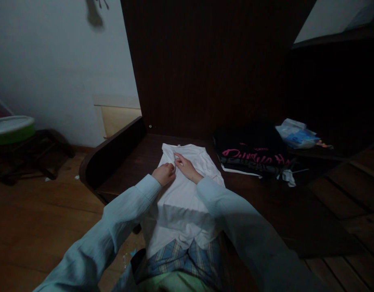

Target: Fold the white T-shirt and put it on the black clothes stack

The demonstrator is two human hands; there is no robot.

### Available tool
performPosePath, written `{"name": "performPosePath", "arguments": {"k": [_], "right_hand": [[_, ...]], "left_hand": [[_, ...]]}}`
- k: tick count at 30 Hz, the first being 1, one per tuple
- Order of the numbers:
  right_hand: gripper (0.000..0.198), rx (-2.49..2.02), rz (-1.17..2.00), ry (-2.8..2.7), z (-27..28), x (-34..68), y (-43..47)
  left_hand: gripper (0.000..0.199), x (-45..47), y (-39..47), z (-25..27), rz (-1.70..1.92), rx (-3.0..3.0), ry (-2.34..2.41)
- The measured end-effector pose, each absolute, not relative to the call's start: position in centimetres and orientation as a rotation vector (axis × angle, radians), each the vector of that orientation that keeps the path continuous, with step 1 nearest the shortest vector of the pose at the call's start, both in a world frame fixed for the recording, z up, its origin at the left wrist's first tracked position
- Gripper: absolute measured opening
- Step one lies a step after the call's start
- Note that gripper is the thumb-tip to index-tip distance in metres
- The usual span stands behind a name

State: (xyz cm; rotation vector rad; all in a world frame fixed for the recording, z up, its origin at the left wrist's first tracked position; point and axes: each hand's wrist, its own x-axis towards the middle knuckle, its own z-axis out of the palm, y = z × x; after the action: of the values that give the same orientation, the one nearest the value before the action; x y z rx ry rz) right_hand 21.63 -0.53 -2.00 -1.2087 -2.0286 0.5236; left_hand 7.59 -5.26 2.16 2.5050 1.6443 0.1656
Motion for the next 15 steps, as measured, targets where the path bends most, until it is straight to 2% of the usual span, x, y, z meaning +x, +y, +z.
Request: {"name": "performPosePath", "arguments": {"k": [4, 10, 15], "right_hand": [[0.022, -1.187, 0.368, -2.231, -2.0, 21.5, -0.3], [0.027, -1.187, 0.292, -2.307, -2.3, 21.4, -0.3], [0.029, -1.224, 0.212, -2.375, -2.0, 21.3, -0.6]], "left_hand": [[0.032, 4.4, -6.7, 2.4, 0.125, 2.433, 1.715], [0.027, -0.1, -10.1, 2.6, -0.127, 2.316, 1.872], [0.022, -1.9, -12.5, 2.1, 0.02, 2.229, 1.862]]}}
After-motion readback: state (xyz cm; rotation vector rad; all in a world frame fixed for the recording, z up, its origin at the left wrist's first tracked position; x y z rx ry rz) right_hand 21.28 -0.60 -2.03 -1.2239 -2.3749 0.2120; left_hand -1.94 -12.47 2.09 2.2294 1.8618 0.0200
